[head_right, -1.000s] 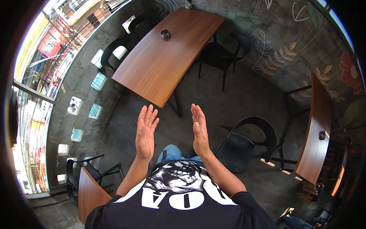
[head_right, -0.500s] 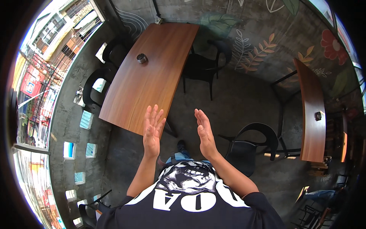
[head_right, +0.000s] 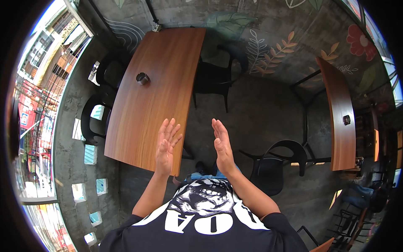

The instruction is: The recorder rearranges chairs and a table in a restaurant dining area.

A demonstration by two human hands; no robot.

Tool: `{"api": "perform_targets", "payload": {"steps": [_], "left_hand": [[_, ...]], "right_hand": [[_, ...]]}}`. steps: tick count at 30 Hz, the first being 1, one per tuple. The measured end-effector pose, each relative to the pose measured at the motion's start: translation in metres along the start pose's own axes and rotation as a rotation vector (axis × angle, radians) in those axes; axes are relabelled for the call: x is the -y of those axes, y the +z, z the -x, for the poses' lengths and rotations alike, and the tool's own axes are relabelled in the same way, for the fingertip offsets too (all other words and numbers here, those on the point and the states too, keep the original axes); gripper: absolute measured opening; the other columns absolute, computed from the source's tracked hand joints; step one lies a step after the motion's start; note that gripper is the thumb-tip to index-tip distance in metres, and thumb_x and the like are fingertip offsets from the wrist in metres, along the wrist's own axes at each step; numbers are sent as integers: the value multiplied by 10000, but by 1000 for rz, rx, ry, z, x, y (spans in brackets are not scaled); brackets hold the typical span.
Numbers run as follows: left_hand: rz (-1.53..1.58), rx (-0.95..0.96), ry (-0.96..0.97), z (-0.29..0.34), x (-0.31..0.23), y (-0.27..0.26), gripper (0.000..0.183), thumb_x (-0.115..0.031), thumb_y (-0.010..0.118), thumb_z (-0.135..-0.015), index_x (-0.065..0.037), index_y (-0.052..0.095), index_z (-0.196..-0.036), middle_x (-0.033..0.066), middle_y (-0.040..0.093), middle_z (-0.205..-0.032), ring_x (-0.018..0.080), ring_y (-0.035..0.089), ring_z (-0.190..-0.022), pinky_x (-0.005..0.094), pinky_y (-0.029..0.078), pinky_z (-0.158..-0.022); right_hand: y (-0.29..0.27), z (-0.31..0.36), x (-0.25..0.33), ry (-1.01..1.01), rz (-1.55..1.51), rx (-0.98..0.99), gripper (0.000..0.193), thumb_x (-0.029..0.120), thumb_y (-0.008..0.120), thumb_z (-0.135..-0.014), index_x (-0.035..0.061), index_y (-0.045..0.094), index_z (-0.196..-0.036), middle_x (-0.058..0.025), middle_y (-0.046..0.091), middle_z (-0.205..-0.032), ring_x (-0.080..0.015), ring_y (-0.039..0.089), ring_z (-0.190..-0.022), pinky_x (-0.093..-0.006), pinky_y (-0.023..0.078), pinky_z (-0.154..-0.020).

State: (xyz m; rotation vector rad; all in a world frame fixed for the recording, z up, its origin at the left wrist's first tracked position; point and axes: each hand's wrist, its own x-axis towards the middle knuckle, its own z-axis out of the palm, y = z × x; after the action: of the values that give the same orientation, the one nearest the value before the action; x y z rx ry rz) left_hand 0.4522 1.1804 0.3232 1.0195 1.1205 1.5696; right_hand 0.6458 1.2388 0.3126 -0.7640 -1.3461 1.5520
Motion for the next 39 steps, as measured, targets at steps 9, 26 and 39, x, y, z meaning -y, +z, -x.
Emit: {"api": "perform_targets", "payload": {"steps": [9, 26, 39], "left_hand": [[35, -39, -10, -81, 16, 24, 723, -485, 362, -1048, -36, 166, -1579, 180, 248, -1625, 315, 303, -1480, 461, 283, -1177], [-111, -78, -33, -213, 42, 104, 689, -438, 405, -1048, -35, 203, -1570, 189, 263, -1616, 322, 318, -1473, 461, 314, -1163], [-6, -74, -49, -309, 57, 102, 727, -479, 430, -1026, -31, 225, -1561, 181, 284, -1610, 316, 330, -1467, 459, 309, -1168]], "right_hand": [[-40, -76, -18, 14, -71, 33, 679, 376, 401, -1076, -22, 146, -1565, -181, 192, -1638, -287, 156, -1532, -396, 110, -1238], [-145, -200, -18, 74, -174, -35, 670, 400, 386, -1071, -8, 178, -1561, -187, 220, -1623, -295, 197, -1520, -394, 131, -1239], [-164, -277, -20, 70, -140, -7, 643, 337, 400, -1070, -23, 183, -1556, -196, 239, -1615, -292, 218, -1512, -388, 143, -1237]]}}
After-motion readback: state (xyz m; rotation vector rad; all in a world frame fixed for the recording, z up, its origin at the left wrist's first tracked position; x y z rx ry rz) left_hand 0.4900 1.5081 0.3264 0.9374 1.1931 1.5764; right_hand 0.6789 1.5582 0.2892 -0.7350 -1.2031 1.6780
